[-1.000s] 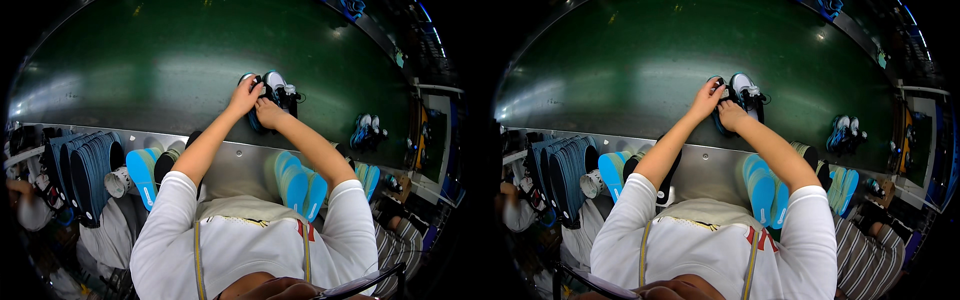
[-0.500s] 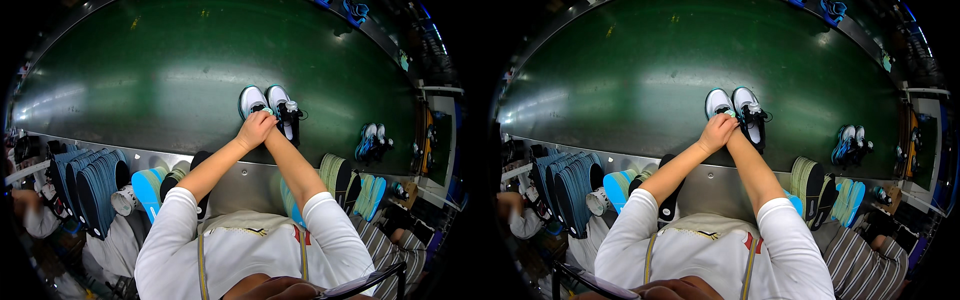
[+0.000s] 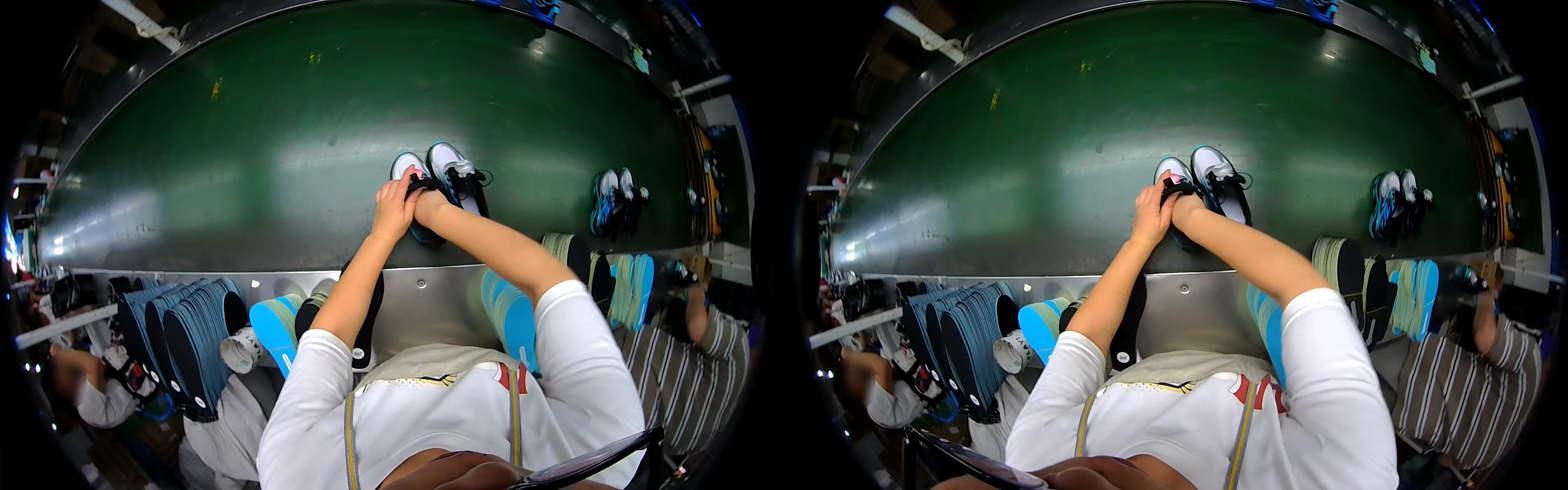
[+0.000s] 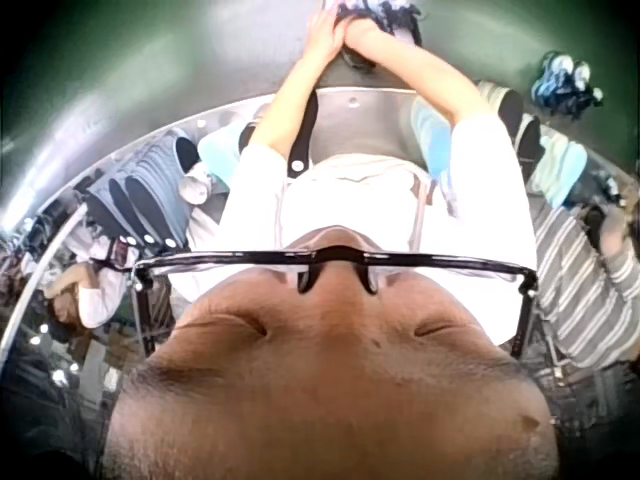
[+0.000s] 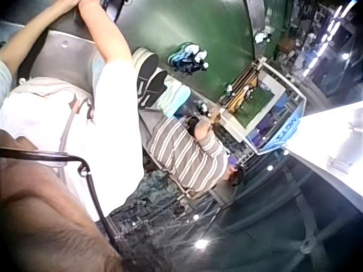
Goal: The person places insoles into shoes and organizes stacks of insoles at a factory workstation along a conveyor belt.
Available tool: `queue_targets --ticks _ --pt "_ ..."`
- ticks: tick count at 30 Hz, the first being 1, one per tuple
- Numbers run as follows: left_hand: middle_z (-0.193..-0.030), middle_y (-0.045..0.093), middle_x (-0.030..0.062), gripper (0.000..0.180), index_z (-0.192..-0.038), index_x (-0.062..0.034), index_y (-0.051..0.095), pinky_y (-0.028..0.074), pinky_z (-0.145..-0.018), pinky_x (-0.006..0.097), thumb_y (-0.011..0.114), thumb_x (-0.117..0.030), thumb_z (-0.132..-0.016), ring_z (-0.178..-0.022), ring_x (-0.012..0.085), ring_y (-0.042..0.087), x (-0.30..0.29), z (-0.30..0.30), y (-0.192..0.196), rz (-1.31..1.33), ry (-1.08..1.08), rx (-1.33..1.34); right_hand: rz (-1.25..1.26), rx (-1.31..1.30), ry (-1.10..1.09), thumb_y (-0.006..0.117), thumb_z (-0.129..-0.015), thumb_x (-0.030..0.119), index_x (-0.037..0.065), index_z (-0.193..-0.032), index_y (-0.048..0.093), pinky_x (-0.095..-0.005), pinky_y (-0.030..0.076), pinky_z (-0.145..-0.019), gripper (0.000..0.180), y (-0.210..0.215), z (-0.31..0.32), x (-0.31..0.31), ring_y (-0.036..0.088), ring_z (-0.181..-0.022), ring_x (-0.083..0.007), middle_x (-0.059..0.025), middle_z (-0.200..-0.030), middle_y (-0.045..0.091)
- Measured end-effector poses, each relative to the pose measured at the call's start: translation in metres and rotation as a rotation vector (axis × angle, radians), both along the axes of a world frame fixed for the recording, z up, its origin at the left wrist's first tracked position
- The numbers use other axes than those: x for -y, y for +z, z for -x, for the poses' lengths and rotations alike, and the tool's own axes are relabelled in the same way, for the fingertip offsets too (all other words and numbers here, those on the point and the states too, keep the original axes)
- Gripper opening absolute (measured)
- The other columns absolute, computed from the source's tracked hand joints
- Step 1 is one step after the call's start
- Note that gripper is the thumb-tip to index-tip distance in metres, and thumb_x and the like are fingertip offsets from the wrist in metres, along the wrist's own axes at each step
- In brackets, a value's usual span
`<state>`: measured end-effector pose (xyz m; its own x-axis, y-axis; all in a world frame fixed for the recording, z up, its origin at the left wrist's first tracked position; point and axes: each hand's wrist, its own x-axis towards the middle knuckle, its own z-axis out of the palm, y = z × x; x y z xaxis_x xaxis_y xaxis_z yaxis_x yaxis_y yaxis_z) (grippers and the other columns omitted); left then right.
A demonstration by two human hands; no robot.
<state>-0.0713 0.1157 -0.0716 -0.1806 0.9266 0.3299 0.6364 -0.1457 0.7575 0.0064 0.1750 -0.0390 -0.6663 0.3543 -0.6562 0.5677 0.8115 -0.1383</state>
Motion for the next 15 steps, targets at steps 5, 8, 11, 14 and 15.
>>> queue_targets --ticks 5,8,11,14,15 --pt "-0.083 0.052 0.0163 0.041 -0.114 -0.0052 0.038 0.037 -0.073 0.037 0.05 -0.018 -0.077 -0.081 0.0316 0.046 -0.001 -0.003 -0.013 -0.018 0.017 0.137 0.243 0.043 0.042 0.032 -0.074 0.037 0.005 -0.098 0.055 -0.0355 0.01 -0.098 0.046 0.049 -0.032 0.012 0.045 -0.101 -0.0255 -0.0149 -0.099 0.053" --pt "-0.093 0.046 0.0166 0.043 -0.117 -0.0092 0.037 0.038 -0.072 0.036 0.052 -0.015 -0.076 -0.083 0.0303 0.046 -0.003 -0.009 0.001 0.056 0.055 0.307 0.179 0.201 0.022 0.038 -0.068 0.048 0.007 -0.102 0.054 -0.0358 0.0 -0.099 0.056 0.044 -0.035 0.024 0.045 -0.104 -0.0185 -0.0116 -0.099 0.055" --pt "-0.107 0.039 0.0123 0.035 -0.11 -0.0093 0.046 0.041 -0.067 0.033 0.052 -0.007 -0.076 -0.08 0.023 0.047 -0.002 -0.01 -0.003 -0.238 0.054 0.016 0.17 0.275 -0.033 0.043 -0.063 0.044 0.003 -0.103 0.052 -0.0341 -0.004 -0.099 0.058 0.065 -0.02 0.035 0.045 -0.103 -0.0198 -0.0125 -0.099 0.054" --pt "-0.107 0.044 0.0077 0.039 -0.106 -0.0155 0.051 0.037 -0.071 0.035 0.054 -0.006 -0.069 -0.087 0.0244 0.046 0.0 -0.016 0.004 -0.217 0.08 -0.506 0.085 0.277 -0.032 0.041 -0.068 0.039 0.001 -0.115 0.041 -0.0363 -0.004 -0.099 0.06 0.048 -0.033 0.043 0.032 -0.115 -0.0153 -0.0126 -0.116 0.044" --pt "-0.107 0.045 0.0066 0.039 -0.106 -0.016 0.051 0.036 -0.071 0.036 0.054 -0.006 -0.069 -0.089 0.0241 0.046 -0.001 -0.015 0.006 -0.139 0.105 -0.56 0.073 0.2 -0.081 0.045 -0.067 0.033 -0.002 -0.116 0.037 -0.0405 -0.001 -0.099 0.06 0.055 -0.037 0.048 0.031 -0.116 -0.0162 -0.0126 -0.117 0.042"
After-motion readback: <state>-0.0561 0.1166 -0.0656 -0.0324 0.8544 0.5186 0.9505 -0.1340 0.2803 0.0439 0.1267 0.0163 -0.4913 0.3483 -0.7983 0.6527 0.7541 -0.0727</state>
